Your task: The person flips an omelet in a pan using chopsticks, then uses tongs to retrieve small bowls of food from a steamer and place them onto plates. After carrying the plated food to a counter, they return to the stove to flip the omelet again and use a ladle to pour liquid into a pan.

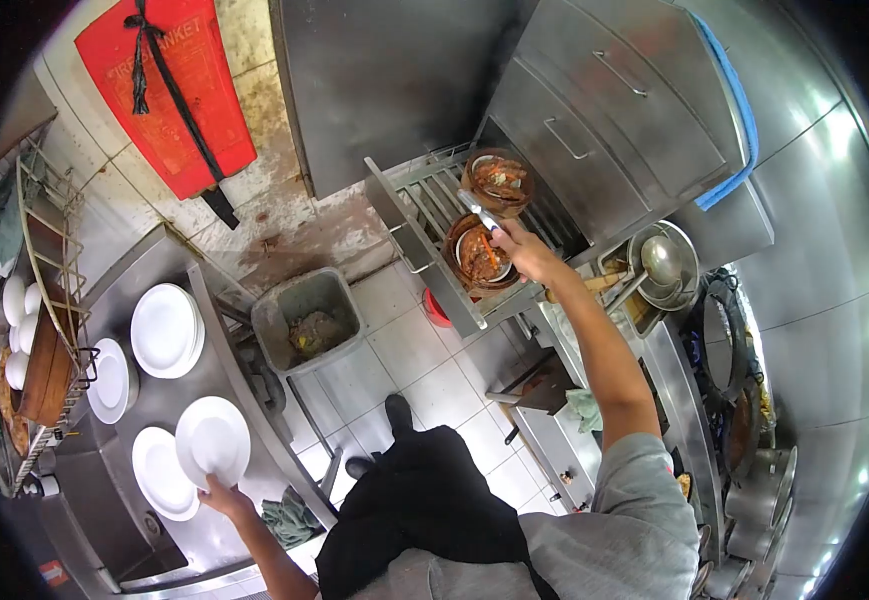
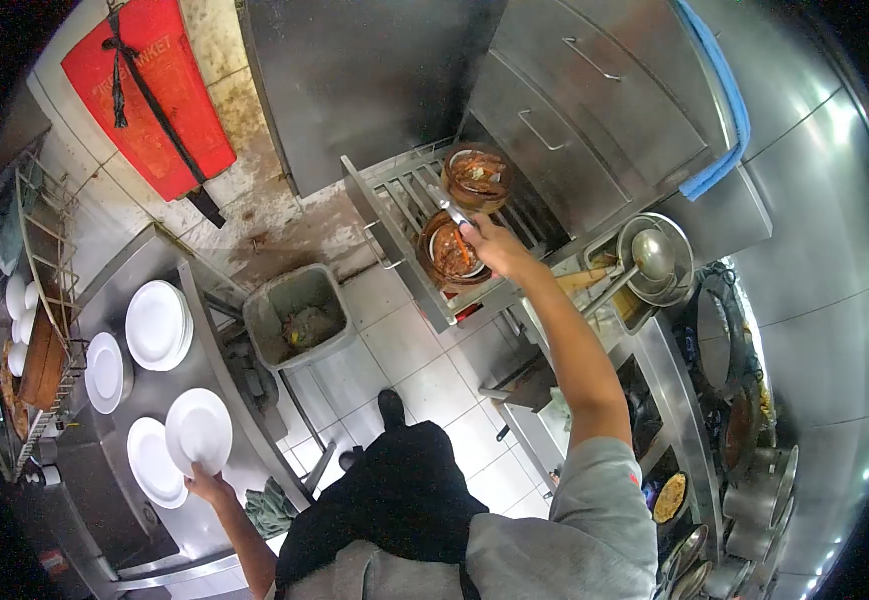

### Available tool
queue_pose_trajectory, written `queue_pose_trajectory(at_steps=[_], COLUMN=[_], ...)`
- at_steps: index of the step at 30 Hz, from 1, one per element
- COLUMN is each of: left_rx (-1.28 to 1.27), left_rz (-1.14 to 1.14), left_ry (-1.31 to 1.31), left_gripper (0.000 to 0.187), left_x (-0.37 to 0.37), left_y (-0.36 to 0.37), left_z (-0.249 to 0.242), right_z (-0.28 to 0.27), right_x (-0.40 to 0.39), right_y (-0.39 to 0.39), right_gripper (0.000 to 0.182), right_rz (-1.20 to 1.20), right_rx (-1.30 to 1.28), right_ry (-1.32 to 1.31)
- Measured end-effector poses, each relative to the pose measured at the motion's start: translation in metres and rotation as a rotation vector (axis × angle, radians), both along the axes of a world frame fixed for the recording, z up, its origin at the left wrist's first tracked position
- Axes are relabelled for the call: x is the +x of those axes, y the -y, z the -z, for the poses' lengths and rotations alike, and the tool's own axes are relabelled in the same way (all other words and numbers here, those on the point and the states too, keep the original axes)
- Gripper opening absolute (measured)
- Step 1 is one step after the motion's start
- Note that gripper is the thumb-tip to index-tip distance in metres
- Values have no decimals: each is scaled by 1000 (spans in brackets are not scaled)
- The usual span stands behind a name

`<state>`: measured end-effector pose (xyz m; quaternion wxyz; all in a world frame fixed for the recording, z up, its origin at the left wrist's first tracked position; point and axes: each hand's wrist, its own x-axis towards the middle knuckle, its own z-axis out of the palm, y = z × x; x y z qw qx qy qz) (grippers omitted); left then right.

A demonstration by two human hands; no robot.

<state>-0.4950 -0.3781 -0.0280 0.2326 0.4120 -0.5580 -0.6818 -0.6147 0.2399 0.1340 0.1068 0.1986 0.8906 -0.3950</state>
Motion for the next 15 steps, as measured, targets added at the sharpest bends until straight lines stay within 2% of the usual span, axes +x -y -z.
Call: queue_pose_trajectory(at_steps=[4,9,10,12,15], left_rx=[40,47,46,-5,-33], left_rz=[-21,-52,-51,2,-69], left_ry=[-37,-24,-28,-16,33], left_gripper=[54,52,52,57,66], left_x=[14,17,18,22,31], left_y=[-3,-5,-1,6,8], left_z=[3,1,1,7,17], right_z=[14,41,27,-33,-116], right_x=[-14,-14,-9,16,65], right_y=[3,-21,-16,6,50], right_gripper=[53,51,51,52,53], right_rz=[-63,-145,-143,-75,-27], right_rx=[141,346,346,120,-816], right_ry=[146,-94,-98,-249,-482])
